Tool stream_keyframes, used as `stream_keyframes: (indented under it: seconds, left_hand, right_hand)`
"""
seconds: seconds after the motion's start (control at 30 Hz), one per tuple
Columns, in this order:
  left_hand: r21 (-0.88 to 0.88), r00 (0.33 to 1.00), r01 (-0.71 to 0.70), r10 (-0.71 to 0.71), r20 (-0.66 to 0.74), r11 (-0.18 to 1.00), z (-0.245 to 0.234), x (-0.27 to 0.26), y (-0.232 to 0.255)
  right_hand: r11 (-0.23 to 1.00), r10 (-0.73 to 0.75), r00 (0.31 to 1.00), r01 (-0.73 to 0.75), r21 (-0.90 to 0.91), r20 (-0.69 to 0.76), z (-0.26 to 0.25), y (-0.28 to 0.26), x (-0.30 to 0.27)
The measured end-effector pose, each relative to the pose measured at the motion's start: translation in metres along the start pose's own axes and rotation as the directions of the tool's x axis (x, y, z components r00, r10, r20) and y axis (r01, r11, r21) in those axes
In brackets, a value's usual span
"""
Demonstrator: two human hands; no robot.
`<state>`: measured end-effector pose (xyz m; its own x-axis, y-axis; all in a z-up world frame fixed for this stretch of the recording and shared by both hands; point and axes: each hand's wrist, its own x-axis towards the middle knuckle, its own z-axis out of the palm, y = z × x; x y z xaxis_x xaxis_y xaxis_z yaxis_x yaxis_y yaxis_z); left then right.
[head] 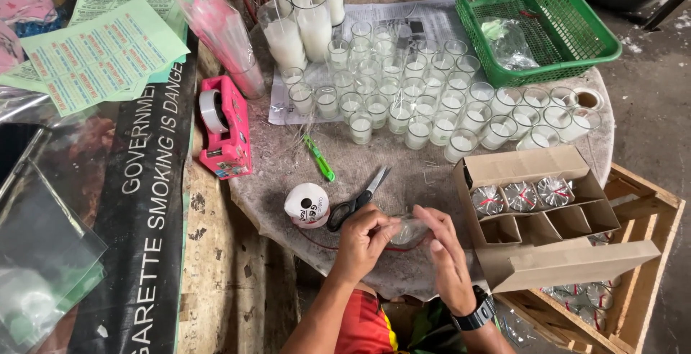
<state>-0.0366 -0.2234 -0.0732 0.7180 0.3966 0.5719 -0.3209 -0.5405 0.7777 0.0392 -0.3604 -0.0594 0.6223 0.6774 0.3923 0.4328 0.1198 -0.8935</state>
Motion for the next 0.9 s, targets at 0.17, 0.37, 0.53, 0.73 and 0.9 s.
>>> stream_keyframes:
  seconds: [0.17, 0.37, 0.53, 0.73, 0.9]
  left_hand:
    - [-0.040, 1.000, 0.004, -0.003, 0.021, 0.999, 0.001, 0.000, -0.002]
    - [0.012, 1.000, -0.014, 0.014, -0.005, 1.000, 0.003, 0.002, 0.000]
    - [0.033, 1.000, -0.011, 0.011, -0.004, 0.999, 0.002, 0.002, 0.005]
    - [-0.004, 0.997, 0.016, -0.015, 0.072, 1.000, -0.004, 0.004, 0.011]
    - [0.032, 0.983, 0.111, -0.114, 0.144, 0.993, -0.010, 0.003, 0.021]
  right_hand:
    - [0.980, 0.094, 0.995, -0.096, -0.173, -0.021, 0.000, 0.012, 0.002]
    - [0.927, -0.049, 0.996, 0.075, -0.367, 0.081, 0.000, 0.026, 0.003]
    - [0.824, -0.024, 0.980, 0.132, -0.551, 0.200, -0.008, 0.006, 0.008]
    - [0.792, -0.274, 0.959, 0.272, -0.547, 0.080, -0.001, 0.002, 0.011]
    - [0.840, -0.294, 0.956, 0.250, -0.482, -0.017, 0.003, 0.006, 0.011]
